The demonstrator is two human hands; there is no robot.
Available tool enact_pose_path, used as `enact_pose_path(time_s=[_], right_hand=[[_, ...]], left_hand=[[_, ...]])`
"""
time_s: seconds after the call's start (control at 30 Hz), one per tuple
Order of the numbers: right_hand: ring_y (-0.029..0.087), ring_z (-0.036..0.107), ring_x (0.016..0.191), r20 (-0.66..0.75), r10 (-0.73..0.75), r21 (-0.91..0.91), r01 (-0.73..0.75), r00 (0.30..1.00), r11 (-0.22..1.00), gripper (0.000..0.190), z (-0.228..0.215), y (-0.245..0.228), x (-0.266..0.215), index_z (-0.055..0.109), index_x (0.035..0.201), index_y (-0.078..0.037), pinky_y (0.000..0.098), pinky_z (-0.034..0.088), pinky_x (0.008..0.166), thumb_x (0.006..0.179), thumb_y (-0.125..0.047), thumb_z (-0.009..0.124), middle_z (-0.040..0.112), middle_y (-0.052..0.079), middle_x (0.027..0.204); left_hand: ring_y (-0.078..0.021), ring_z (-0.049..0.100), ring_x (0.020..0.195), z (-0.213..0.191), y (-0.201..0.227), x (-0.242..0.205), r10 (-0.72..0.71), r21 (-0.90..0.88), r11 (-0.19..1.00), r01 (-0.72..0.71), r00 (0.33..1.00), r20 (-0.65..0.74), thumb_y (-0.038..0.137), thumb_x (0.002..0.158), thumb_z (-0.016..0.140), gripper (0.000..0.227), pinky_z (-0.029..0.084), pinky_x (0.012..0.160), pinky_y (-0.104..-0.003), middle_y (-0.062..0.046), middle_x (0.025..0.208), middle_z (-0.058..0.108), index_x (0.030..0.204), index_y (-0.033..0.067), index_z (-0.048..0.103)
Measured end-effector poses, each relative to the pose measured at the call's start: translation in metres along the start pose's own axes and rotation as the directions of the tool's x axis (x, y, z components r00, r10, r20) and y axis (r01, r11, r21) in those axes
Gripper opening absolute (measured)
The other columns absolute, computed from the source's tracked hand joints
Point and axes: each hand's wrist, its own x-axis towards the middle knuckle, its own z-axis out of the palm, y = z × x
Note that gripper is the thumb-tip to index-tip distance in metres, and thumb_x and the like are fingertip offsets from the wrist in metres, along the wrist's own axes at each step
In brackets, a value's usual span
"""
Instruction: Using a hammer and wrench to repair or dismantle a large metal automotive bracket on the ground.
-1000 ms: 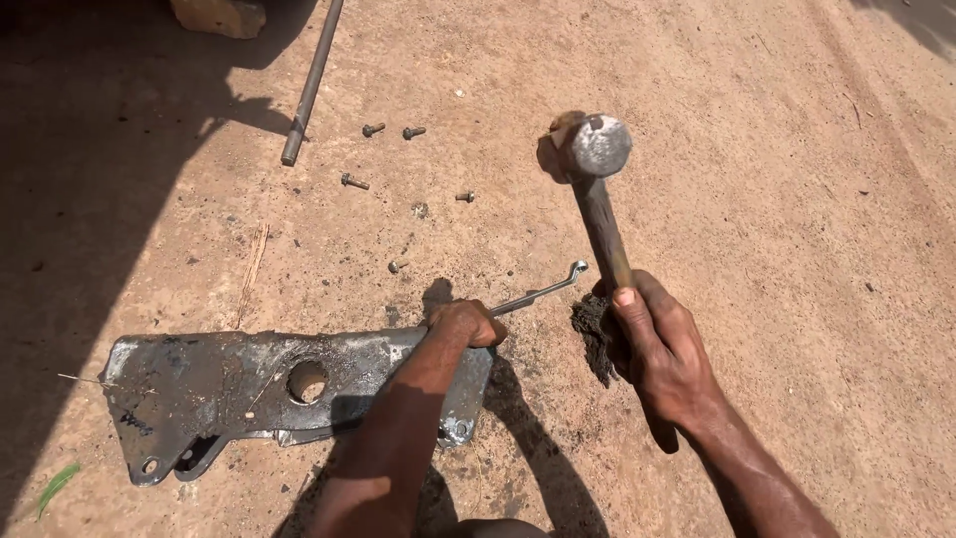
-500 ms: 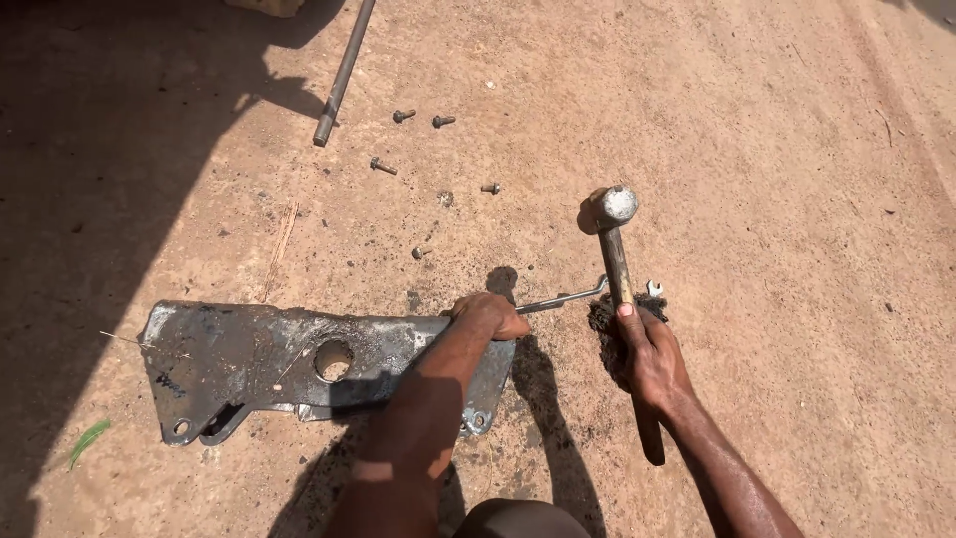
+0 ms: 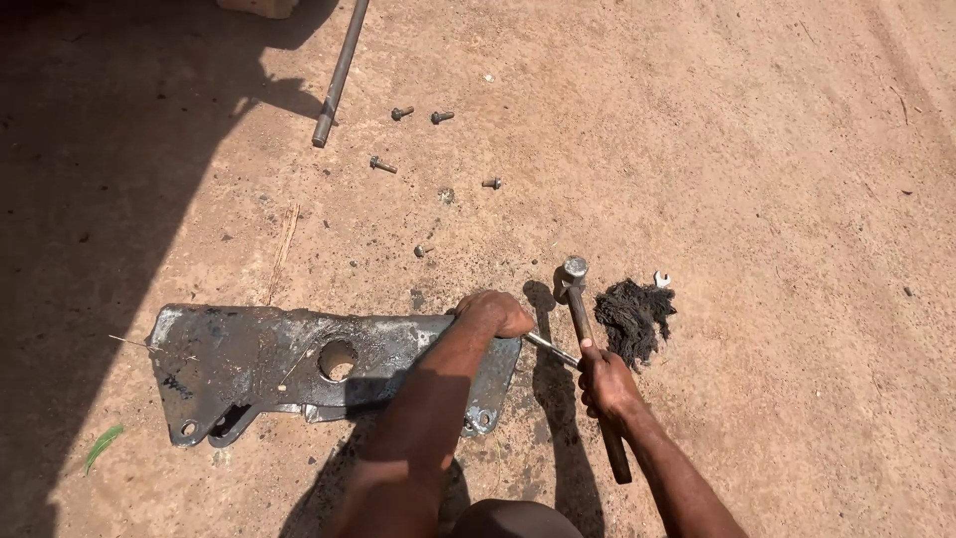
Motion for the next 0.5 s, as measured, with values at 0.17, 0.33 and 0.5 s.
enact_pose_path(time_s=[0.17,0.33,0.5], right_hand=[[0.014,0.05,0.044,-0.129,-0.089,-0.167,0.067,0.988,0.984,0.069,0.009,0.031,-0.012,0.049,0.139,-0.007,0.035,0.05,0.038,0.097,-0.061,0.039,0.064,0.001,0.069],[0.012,0.047,0.046,-0.104,-0.053,0.041,0.058,0.993,0.997,0.069,-0.001,0.017,-0.045,0.069,0.112,0.001,0.0324,0.041,0.037,0.102,-0.062,0.044,0.056,0.003,0.067],[0.017,0.05,0.055,-0.291,-0.04,-0.469,-0.106,0.956,0.877,0.063,-0.022,0.101,0.004,0.064,0.121,-0.006,0.0382,0.045,0.046,0.104,-0.063,0.042,0.061,0.007,0.074]], left_hand=[[-0.038,0.071,0.117,-0.005,0.004,-0.017,0.056,0.146,0.988,-0.06,0.998,0.029,0.031,0.092,0.048,0.046,0.038,0.11,-0.074,-0.023,0.117,0.074,0.115,0.0022,0.077],[-0.0355,0.062,0.125,-0.008,0.005,-0.024,0.097,0.158,0.983,-0.096,0.995,0.006,0.043,0.094,0.046,0.047,0.039,0.111,-0.071,-0.018,0.12,0.068,0.112,0.0103,0.075],[-0.0321,0.069,0.117,-0.008,0.004,-0.022,0.083,0.164,0.983,-0.083,0.997,0.003,0.027,0.084,0.049,0.04,0.048,0.104,-0.068,-0.018,0.114,0.074,0.104,0.0074,0.078]])
